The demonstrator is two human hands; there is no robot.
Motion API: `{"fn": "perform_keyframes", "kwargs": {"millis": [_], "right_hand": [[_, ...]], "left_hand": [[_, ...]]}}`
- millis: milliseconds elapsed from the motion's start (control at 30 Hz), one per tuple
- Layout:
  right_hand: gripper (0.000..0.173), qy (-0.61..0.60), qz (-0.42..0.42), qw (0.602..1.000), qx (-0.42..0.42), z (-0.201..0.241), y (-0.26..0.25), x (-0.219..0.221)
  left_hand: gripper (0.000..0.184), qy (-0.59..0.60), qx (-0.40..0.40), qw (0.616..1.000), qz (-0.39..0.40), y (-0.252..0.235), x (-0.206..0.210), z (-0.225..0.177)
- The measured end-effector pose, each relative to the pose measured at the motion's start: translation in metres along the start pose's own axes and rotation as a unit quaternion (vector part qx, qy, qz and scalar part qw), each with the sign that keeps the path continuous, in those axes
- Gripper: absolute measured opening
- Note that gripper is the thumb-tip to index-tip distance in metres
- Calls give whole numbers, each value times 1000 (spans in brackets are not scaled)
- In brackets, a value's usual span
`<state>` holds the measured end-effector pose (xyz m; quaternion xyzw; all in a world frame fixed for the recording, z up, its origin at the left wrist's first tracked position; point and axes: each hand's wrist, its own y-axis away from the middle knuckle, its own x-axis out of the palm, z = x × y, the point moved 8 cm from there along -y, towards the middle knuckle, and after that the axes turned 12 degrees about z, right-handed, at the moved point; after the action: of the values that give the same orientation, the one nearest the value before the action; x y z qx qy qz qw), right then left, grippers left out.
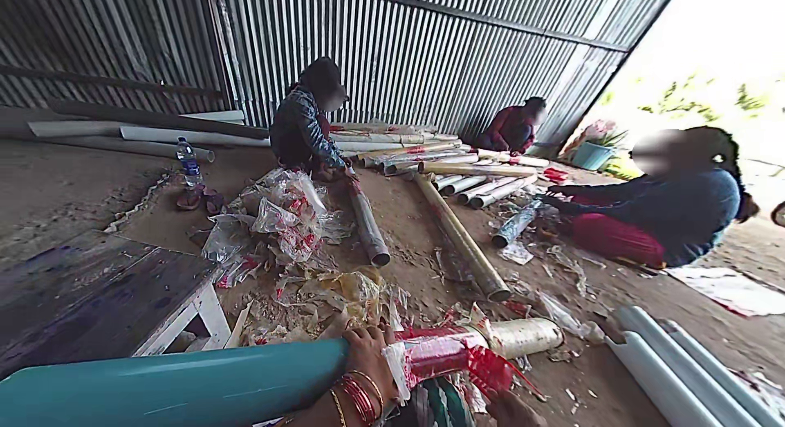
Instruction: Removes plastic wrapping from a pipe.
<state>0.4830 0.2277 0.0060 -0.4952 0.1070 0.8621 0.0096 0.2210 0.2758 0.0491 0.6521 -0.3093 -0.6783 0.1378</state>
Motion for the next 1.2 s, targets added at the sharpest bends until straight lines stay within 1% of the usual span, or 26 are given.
{"fn": "perform_keyframes", "kwargs": {"millis": [33,67,100,133,167,200,233,267,300,333,367,400,433,467,500,533,567,633,733,800,900,967,1033,1067,1167,1200], "right_hand": [[33,-30,-38,994,-97,36,0,-9],[30,-54,-59,978,-195,72,1,-14],[33,-73,-51,953,-289,104,-1,-15],[42,-106,-10,926,-362,132,-7,-11],[54,-146,39,898,-414,153,-16,-4],[62,-194,83,870,-445,170,-25,3],[64,-253,105,845,-459,181,-34,11],[60,-314,117,823,-458,188,-41,19],[56,-368,127,803,-452,192,-46,26],[51,-406,134,787,-445,196,-48,33],[50,-426,135,776,-446,199,-48,38],[53,-420,132,777,-450,201,-46,42],[63,-395,124,790,-453,201,-46,43],[70,-374,117,807,-442,200,-48,42],[68,-377,123,819,-415,199,-51,42],[62,-409,129,819,-381,198,-52,41],[58,-464,134,803,-350,194,-53,39],[56,-580,137,742,-307,181,-51,34],[57,-678,92,679,-268,152,-52,26],[59,-728,69,640,-237,130,-43,25],[62,-769,75,589,-236,104,-33,23],[59,-770,115,567,-269,98,-32,15],[50,-760,170,557,-288,102,-31,14],[50,-754,183,564,-282,105,-30,12],[58,-735,167,609,-245,112,-20,9],[58,-737,160,610,-244,110,-15,10]], "left_hand": [[104,3,1,1000,2,-1,0,0],[105,2,2,1000,2,-2,0,0],[106,1,5,1000,4,-3,0,0],[109,-1,8,1000,8,-4,-1,1],[108,-1,14,1000,21,-3,0,1],[108,6,15,999,29,-3,1,2],[112,19,15,999,24,-1,-1,3],[112,33,8,999,11,1,-3,4],[112,46,1,999,16,5,-8,5],[111,50,-3,998,26,9,-11,5],[106,58,-7,997,42,14,-16,5],[98,74,-12,996,51,17,-19,6],[92,82,-14,995,60,17,-21,6],[93,82,-13,995,56,13,-21,7],[95,79,-14,996,45,8,-21,8],[102,73,-17,997,31,2,-19,9],[108,56,-22,998,17,-5,-17,10],[116,34,-26,999,26,-9,-11,10],[114,23,-34,998,40,-11,-15,9],[115,31,-49,997,59,-11,-10,9],[117,49,-53,995,69,-7,-3,8],[118,52,-50,994,86,-4,1,3],[117,56,-51,992,103,-2,4,2],[114,59,-51,992,102,-2,3,2],[106,65,-57,991,100,-4,1,5],[105,69,-59,991,103,-6,1,6]]}}
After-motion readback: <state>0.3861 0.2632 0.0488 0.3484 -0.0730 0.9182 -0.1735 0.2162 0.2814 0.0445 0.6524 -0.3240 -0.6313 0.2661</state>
